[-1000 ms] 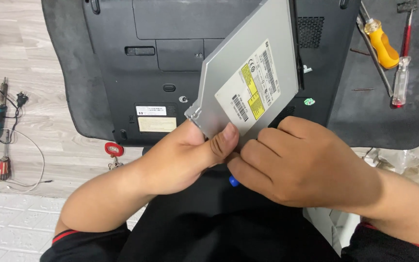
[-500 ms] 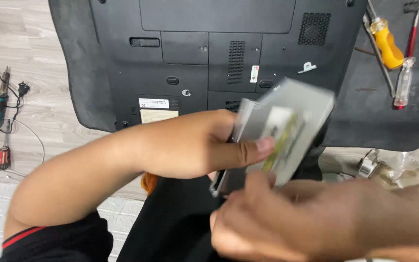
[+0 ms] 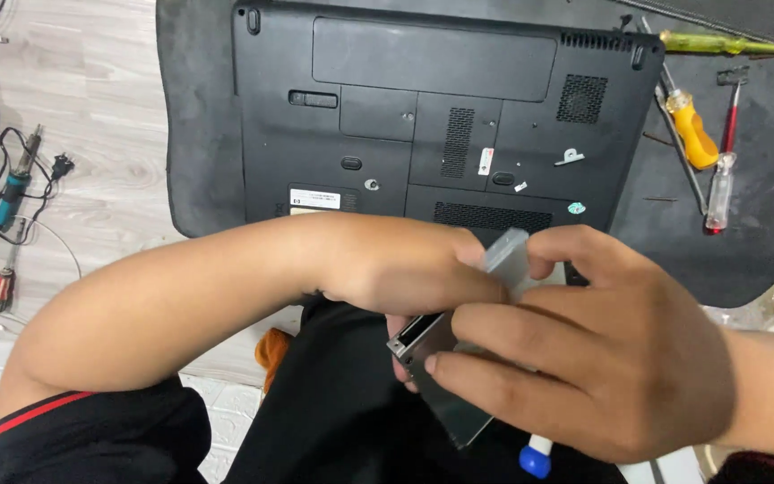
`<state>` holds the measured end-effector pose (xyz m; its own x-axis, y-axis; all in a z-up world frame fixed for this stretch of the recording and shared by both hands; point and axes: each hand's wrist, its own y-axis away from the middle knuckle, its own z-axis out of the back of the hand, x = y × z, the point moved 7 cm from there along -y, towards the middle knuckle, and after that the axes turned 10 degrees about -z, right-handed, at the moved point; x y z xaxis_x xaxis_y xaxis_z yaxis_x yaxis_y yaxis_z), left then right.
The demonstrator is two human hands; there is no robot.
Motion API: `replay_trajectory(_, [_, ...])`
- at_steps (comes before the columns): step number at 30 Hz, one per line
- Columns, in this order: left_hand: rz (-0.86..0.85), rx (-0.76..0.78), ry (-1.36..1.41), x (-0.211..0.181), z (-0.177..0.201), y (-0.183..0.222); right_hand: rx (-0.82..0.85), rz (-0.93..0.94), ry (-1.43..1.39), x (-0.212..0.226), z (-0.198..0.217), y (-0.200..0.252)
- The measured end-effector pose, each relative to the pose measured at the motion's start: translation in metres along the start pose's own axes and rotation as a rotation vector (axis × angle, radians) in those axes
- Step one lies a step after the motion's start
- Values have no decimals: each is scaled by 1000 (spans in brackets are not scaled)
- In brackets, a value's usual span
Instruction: Adjusting the metal frame of a laptop optical drive using a small screwdriver on a repair bench.
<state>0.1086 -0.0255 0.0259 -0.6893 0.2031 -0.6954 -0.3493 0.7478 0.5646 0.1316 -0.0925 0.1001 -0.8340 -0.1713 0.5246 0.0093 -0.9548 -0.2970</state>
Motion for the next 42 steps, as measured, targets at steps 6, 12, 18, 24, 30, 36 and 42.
replay_trajectory(6, [45, 291, 218, 63, -34, -43, 63, -110, 11, -3, -29, 14])
replay_trajectory(12, [-163, 386, 660, 98, -70, -71, 290, -203, -226, -10, -70, 47])
replay_trajectory(18, [-471, 371, 1315, 140, -100, -103, 282, -467, -417, -22, -59, 74])
replay_trajectory(24, [-745, 227, 727, 161, -89, -104, 195, -732, -440, -50, -67, 107])
replay_trajectory(30, [-816, -383, 39, 86, -30, -50, -175, -1158, -137, -115, -46, 190])
replay_trajectory(36, [-743, -719, 358, 98, 23, -20, -359, -1041, 256, -161, -48, 213])
replay_trajectory(42, [-653, -953, 505, 117, 51, 5, -353, -887, 460, -168, -40, 203])
